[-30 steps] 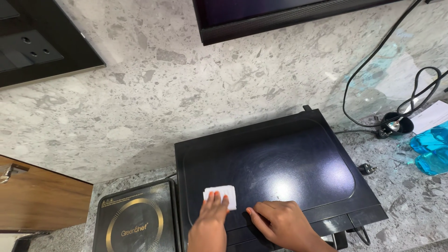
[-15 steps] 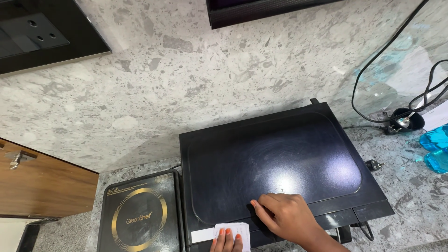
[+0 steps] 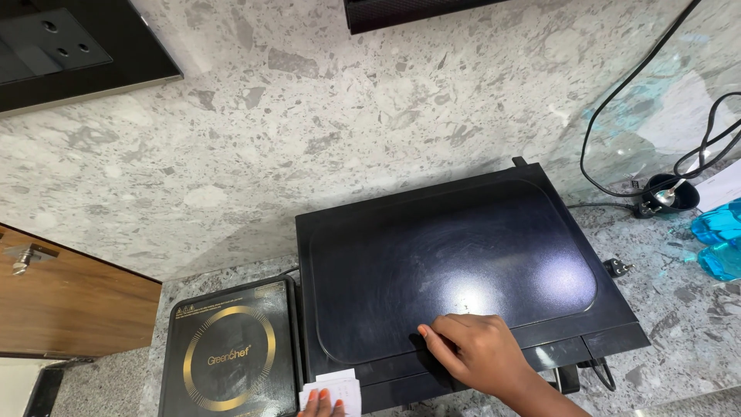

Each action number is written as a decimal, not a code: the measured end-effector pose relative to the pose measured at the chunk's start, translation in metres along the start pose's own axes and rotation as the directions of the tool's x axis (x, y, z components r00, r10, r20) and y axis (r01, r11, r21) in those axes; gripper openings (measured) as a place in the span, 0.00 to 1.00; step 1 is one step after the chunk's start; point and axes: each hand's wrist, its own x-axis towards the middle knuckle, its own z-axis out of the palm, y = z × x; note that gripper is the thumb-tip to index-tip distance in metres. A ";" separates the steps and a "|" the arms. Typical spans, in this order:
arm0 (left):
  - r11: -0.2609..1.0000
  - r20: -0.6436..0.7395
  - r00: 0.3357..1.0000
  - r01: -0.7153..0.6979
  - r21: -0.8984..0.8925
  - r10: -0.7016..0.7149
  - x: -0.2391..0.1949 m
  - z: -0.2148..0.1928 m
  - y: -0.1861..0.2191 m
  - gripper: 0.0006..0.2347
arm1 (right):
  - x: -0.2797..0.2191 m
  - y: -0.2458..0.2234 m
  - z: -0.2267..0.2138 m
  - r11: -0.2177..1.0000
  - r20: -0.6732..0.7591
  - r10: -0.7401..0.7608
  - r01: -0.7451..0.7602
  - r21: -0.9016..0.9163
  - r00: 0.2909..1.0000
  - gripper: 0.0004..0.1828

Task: Clean the exterior surfaces of a microwave oven using a cleaning wipe.

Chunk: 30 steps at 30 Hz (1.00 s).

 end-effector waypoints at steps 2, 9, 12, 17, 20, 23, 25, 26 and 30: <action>0.988 0.116 0.993 0.050 -0.143 -0.033 0.010 -0.012 -0.050 0.15 | -0.002 -0.004 -0.001 1.000 0.008 0.005 -0.005 0.014 1.000 0.16; 0.880 -0.028 0.920 0.366 -0.302 -0.392 0.080 -0.117 0.006 0.10 | 0.020 -0.069 -0.026 0.946 0.059 -0.124 0.100 0.308 0.991 0.14; 0.842 -0.308 0.792 0.437 -0.315 -0.527 0.242 -0.224 0.190 0.06 | 0.030 -0.094 -0.017 0.815 0.108 -0.270 0.168 0.555 0.957 0.21; 0.684 -0.223 0.687 0.524 -0.508 -0.692 0.262 -0.263 0.198 0.08 | 0.032 -0.085 0.012 0.743 0.520 0.048 -0.379 0.552 0.853 0.16; 0.618 -0.136 0.631 0.654 -0.437 -0.764 0.268 -0.298 0.197 0.10 | 0.055 -0.099 0.007 0.804 0.618 0.114 -0.438 0.402 0.778 0.14; 0.504 -0.021 0.539 0.773 -0.386 -0.842 0.270 -0.313 0.200 0.11 | 0.067 -0.106 0.014 0.905 0.607 -0.012 -0.250 0.345 0.795 0.12; 0.424 0.044 0.477 0.816 -0.392 -0.878 0.269 -0.312 0.203 0.13 | 0.070 -0.108 0.024 0.929 0.599 -0.101 -0.140 0.342 0.794 0.10; 0.380 0.090 0.455 0.823 -0.422 -0.886 0.269 -0.310 0.207 0.15 | 0.071 -0.110 0.028 0.932 0.558 -0.195 -0.024 0.360 0.806 0.09; 0.253 0.176 0.425 0.771 -0.584 -0.888 0.251 -0.288 0.208 0.24 | 0.073 -0.118 0.041 0.902 0.494 -0.385 0.203 0.382 0.780 0.09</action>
